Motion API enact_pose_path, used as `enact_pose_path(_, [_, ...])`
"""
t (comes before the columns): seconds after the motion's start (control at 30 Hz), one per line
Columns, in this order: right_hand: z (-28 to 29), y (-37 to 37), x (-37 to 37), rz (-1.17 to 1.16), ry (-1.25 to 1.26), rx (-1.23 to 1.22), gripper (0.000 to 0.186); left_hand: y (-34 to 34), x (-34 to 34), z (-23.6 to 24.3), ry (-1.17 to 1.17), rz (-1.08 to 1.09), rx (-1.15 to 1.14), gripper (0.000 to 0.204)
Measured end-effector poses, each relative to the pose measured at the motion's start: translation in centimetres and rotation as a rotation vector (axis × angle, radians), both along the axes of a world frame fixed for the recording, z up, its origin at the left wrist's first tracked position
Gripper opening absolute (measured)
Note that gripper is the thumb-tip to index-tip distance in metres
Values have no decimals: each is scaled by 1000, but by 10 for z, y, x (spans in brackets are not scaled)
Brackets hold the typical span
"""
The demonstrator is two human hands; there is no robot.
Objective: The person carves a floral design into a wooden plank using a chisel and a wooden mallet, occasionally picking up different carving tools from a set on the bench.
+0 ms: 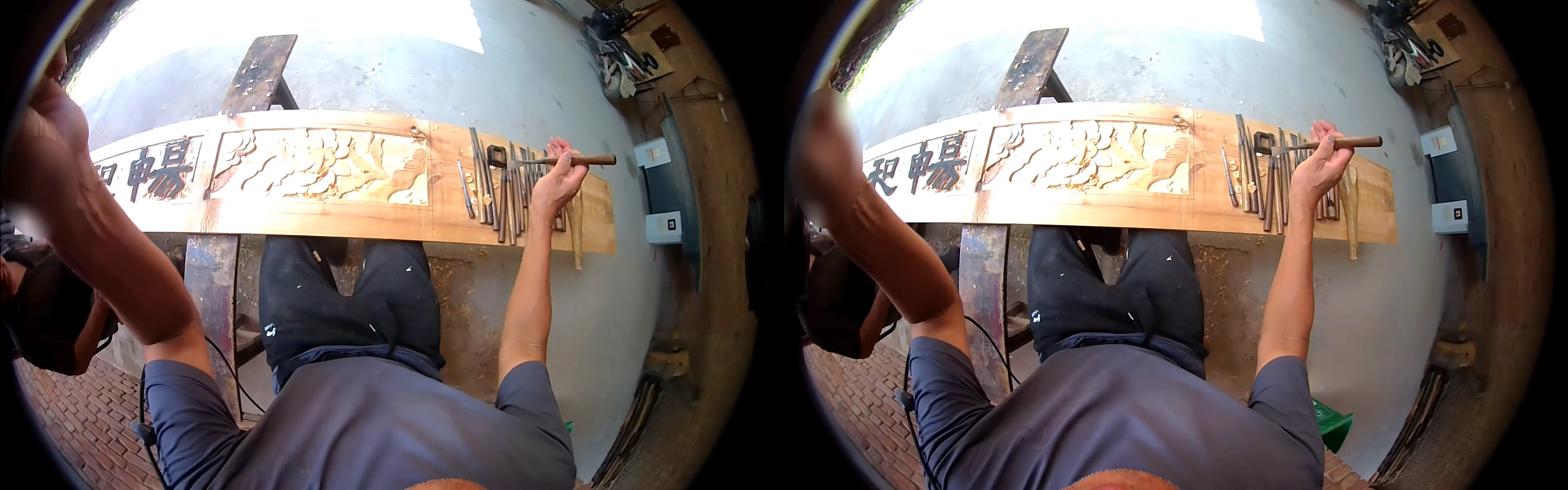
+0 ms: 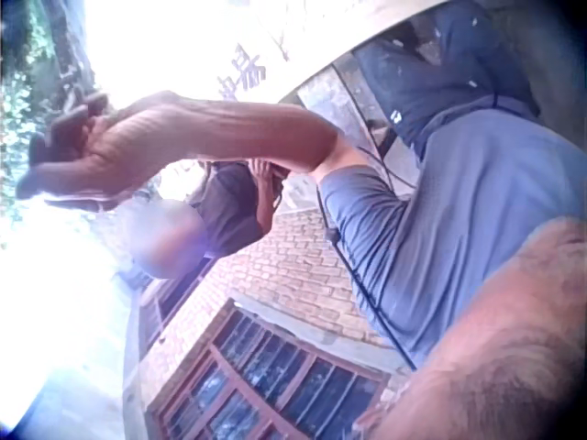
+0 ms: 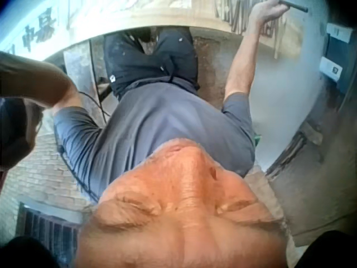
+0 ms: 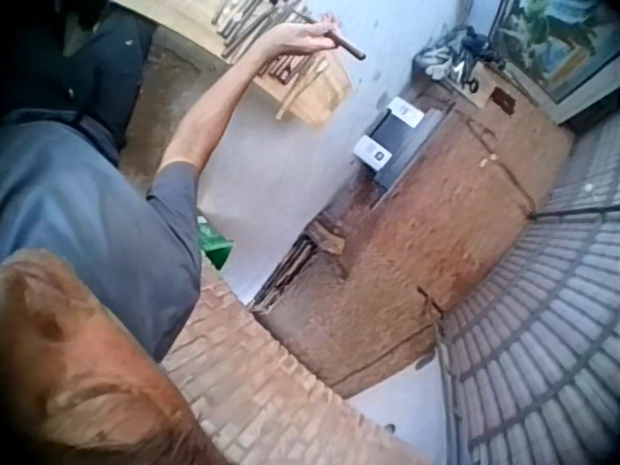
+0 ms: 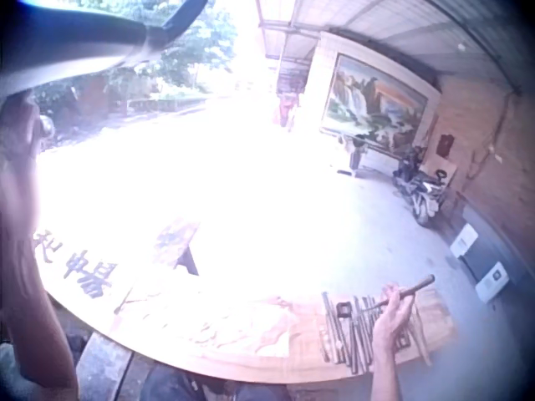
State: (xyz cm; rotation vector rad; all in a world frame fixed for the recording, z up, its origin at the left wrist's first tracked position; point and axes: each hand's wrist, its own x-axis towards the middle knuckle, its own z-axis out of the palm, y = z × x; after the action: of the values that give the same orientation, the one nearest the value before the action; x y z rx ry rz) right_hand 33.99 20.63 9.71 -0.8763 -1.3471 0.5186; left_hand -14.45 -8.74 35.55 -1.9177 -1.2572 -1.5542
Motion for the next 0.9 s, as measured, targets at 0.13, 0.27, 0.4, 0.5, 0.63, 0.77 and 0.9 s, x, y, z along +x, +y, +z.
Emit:
enact_pose_path(0.13, [-12, 36, -15, -58, -81, -45, 22, 2, -13, -34, -57, -60, -245, 29])
enact_pose_path(0.27, [-32, 59, -20, -64, -89, -88, 22, 35, 21, -140, -597, -9, -562, 26])
enact_pose_path(0.4, [-42, 66, -27, -66, -151, -117, 23, 74, 45, -215, -753, -82, -768, 32])
enact_pose_path(0.5, [-48, 71, -29, -77, -176, -114, 22, 108, 78, -258, -636, -27, -938, 32])
enact_pose_path(0.63, [-38, 64, -39, -108, -238, -72, 17, 156, 119, -303, -381, -19, -843, 29])
enact_pose_path(0.77, [19, 28, -72, -224, -193, 71, 15, 218, 149, -354, -56, 69, -986, 53])
enact_pose_path(0.9, [34, 14, -99, -230, -92, 140, 14, 262, 176, -389, 73, 101, -868, 83])
